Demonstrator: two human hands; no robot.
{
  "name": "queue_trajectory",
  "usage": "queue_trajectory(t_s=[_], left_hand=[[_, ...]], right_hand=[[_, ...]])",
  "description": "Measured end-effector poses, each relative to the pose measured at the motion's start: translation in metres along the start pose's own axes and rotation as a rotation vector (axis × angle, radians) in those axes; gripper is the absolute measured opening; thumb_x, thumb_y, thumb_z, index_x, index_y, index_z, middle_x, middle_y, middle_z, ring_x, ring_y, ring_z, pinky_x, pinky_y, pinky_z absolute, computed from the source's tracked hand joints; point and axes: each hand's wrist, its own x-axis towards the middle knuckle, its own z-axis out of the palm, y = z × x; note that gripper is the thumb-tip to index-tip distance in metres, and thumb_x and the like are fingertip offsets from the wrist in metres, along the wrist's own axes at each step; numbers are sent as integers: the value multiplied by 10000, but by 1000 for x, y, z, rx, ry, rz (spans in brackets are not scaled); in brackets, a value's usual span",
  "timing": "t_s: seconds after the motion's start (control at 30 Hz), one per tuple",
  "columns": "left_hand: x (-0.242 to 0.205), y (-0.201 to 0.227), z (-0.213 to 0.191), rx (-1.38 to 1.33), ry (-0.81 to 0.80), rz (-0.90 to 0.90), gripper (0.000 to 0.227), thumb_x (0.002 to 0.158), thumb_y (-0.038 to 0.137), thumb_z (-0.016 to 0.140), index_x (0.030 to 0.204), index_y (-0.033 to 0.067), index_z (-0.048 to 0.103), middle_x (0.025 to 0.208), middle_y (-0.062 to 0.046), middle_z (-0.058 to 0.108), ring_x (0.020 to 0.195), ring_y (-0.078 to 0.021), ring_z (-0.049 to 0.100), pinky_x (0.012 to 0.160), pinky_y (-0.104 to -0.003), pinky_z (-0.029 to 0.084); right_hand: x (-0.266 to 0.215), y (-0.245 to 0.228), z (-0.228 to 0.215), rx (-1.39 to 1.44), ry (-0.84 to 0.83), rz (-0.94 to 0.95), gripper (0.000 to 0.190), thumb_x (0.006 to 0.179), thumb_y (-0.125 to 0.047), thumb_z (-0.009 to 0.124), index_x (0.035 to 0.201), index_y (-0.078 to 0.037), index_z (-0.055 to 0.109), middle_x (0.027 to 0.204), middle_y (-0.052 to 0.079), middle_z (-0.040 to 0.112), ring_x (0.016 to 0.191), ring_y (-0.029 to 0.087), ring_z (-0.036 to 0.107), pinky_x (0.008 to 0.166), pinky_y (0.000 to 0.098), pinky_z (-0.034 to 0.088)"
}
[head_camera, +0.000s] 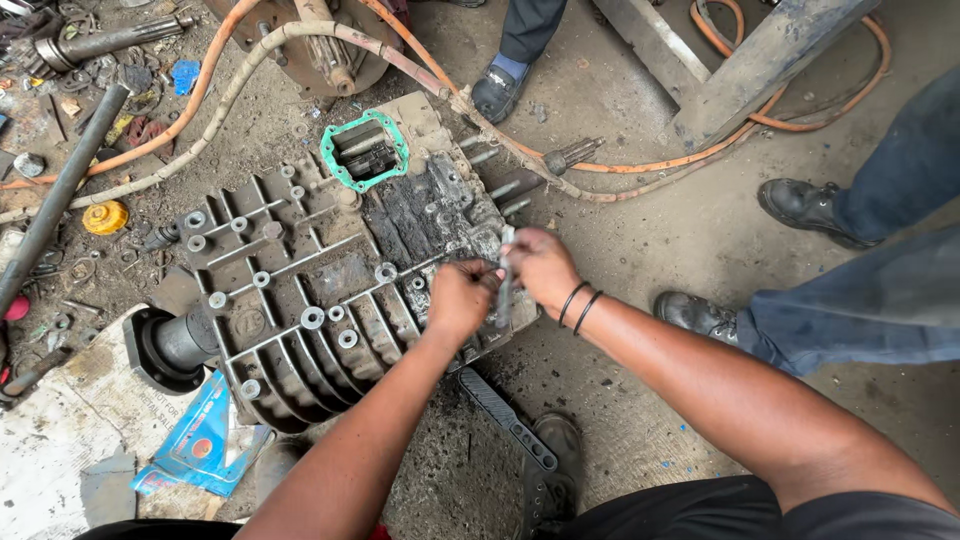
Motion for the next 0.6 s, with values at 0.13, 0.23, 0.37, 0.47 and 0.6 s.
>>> queue_trajectory(t_s=[0.13,0.23,0.37,0.47,0.6], left_hand=[[-9,0,-23,443,202,163,245,978,162,613,1133,51,767,1108,-176,731,907,-291,701,792,-424,584],[-2,-14,-49,722,286,246,467,994,301,559,1359,17,626,1368,-230,601,1285,-382,542,1068,-530,445],[9,-33,-53,846,297,259,733,1014,495,432,1521,-35,419,1534,-283,419,1471,-418,295,1159,-598,196],[11,-38,-51,880,222,183,737,1034,524,371,1554,2,372,1608,-220,376,1526,-363,267,1220,-579,179],[12,-35,-51,871,213,162,725,1030,517,385,1550,12,382,1611,-221,354,1521,-365,263,1210,-582,154]], right_hand=[[24,-22,-33,-297,72,9,158,1021,-170,566,948,-36,607,784,72,687,730,228,695,667,356,605],[24,-41,-44,-890,78,-214,158,989,-197,623,1064,-78,694,870,146,715,834,351,695,745,467,538],[24,-51,-34,-1263,-70,-299,202,947,-133,573,1083,-142,722,983,172,735,925,382,713,829,508,560],[31,-57,-32,-1440,-178,-306,334,843,-42,560,1114,-153,719,1033,165,731,928,379,719,842,517,562],[42,-63,-36,-1474,-225,-364,274,889,-77,558,1087,-145,736,996,161,746,877,362,737,917,545,535]])
